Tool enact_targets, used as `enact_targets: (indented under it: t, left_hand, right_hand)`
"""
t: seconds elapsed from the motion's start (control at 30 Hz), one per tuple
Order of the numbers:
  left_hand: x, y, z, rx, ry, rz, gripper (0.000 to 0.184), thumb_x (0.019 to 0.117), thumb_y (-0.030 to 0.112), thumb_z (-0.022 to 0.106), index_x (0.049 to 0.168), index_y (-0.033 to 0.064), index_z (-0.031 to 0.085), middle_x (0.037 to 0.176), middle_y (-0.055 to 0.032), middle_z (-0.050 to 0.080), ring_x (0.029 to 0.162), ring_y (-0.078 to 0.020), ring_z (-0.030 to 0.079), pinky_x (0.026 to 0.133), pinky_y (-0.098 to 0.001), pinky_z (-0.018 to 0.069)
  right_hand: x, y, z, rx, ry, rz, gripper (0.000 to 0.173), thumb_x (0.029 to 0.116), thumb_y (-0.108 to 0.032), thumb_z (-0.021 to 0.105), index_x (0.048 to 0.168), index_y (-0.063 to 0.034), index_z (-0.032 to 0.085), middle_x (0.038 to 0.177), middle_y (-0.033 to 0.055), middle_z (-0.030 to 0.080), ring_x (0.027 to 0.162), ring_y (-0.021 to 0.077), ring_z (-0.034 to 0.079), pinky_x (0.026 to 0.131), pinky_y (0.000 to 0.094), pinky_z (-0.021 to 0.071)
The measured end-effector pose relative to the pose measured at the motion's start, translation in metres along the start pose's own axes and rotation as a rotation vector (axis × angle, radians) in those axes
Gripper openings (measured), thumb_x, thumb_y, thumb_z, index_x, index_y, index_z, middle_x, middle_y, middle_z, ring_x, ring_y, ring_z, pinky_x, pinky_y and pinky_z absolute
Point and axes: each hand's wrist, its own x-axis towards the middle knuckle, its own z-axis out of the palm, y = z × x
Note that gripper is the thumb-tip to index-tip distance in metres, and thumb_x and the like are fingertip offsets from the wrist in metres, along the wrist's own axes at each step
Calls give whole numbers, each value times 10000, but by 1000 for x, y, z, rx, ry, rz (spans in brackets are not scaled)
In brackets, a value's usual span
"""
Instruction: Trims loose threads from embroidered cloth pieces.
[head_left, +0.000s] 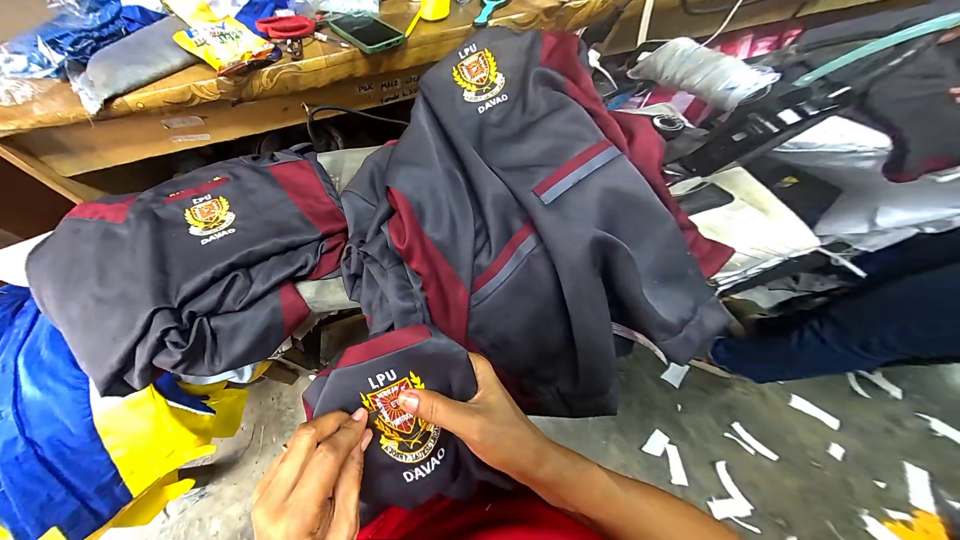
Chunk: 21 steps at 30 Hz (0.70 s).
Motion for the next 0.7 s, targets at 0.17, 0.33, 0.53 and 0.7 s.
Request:
enact_targets:
  t: [0.17, 0.33, 0.53, 0.7]
  left_hand:
    - [0, 2, -5, -84, -22, -37, 152, 961, 165, 720, 1050, 46, 752, 1004, -62, 716, 946, -39, 678, 812, -145, 560]
    - [-2, 8, -3, -110, -46, -74, 176, 951, 156, 729, 1064, 24, 749, 1005, -74, 716, 944, -32, 676, 821, -140, 559]
    - [-2, 10, 2, -103, -12, -82, 179, 942, 141, 731, 1073, 20, 751, 1001, -69, 713, 926, -33, 673, 809, -139, 559]
    - [0, 11, 3, -88, -14, -83, 178, 944, 133, 728, 1070, 10, 752, 999, -83, 712, 937, -39, 674, 813, -143, 559]
  right_hand:
    - [1, -1, -1, 9, 32, -8, 196, 891, 35, 710, 1076, -22, 681, 963, 17, 751, 902, 78, 728, 861, 263, 615]
    - [2, 3, -2, 39, 36, -34, 209, 888, 35, 717, 1087, -24, 686, 981, 16, 754, 919, 81, 727, 879, 266, 611]
    - [2, 4, -2, 51, 36, -65, 214, 888, 42, 715, 1089, -25, 683, 982, 14, 754, 923, 77, 726, 882, 267, 610]
    - [2, 5, -2, 45, 27, -81, 204, 887, 44, 715, 1080, -13, 684, 980, 23, 753, 918, 85, 727, 877, 273, 613]
